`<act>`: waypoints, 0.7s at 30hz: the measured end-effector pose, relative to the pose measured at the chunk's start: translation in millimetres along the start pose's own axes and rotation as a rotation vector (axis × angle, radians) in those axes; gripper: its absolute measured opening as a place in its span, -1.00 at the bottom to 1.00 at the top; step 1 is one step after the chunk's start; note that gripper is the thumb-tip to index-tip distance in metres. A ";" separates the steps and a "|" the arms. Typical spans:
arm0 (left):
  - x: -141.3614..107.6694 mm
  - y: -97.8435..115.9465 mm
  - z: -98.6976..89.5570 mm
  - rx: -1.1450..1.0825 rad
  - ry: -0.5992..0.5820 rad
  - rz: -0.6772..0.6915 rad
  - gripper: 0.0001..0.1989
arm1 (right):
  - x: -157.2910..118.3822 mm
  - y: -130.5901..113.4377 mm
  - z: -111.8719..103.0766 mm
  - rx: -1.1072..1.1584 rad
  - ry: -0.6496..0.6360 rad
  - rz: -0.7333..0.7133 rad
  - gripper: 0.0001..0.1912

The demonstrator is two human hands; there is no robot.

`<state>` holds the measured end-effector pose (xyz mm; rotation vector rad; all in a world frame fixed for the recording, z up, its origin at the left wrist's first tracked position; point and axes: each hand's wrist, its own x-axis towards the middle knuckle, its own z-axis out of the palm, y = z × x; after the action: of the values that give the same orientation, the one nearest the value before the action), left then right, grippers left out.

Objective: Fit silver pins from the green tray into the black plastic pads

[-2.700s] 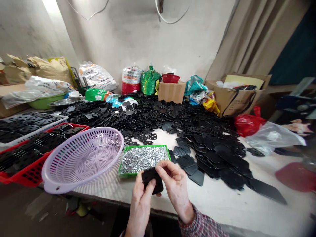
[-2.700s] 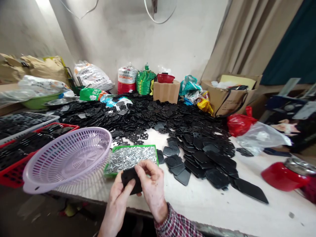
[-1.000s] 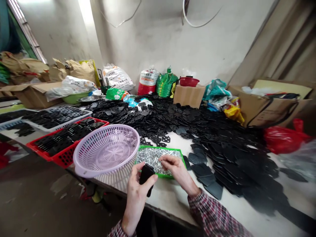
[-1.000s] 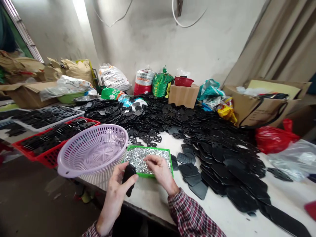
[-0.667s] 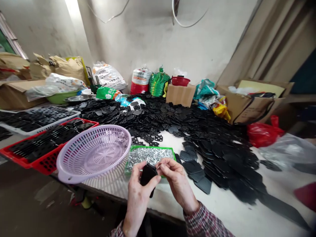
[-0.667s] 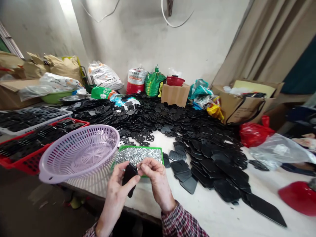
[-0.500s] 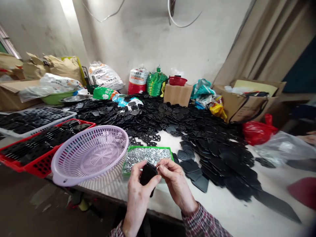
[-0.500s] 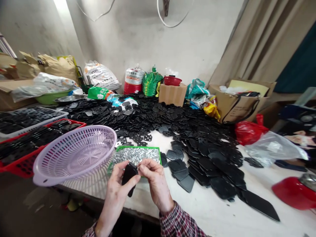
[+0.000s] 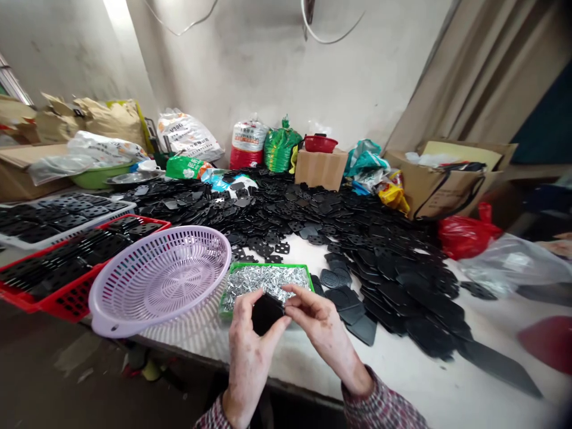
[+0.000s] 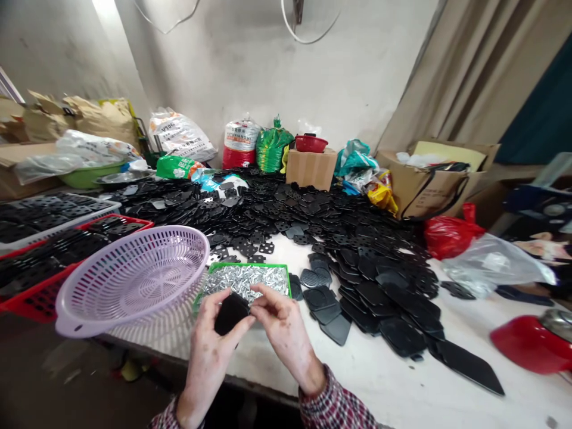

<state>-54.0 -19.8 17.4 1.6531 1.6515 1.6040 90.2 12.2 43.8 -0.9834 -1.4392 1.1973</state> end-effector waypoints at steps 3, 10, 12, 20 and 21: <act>-2.3 0.9 -1.1 0.057 0.011 0.103 -0.54 | -0.7 -0.8 -1.0 -0.127 -0.026 -0.059 -0.61; -4.1 1.7 0.6 0.019 0.001 0.168 -0.54 | -8.9 -21.2 1.6 -0.602 -0.018 -0.228 -0.49; -3.8 2.8 -1.6 -0.067 -0.024 0.086 -0.55 | -7.6 -26.4 0.6 -0.611 -0.043 -0.229 -0.49; -6.5 11.6 -20.9 -0.940 -0.378 -0.460 -0.65 | 6.5 -32.2 -6.7 -0.242 -0.339 -0.193 -0.81; -7.5 10.9 -22.1 -1.045 -0.406 -0.486 -0.69 | 7.1 -34.1 -5.0 -0.254 -0.373 -0.219 -0.82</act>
<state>-64.6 -39.5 30.1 0.8470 0.6821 1.3560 94.0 13.7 78.7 -0.7675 -1.9786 1.0902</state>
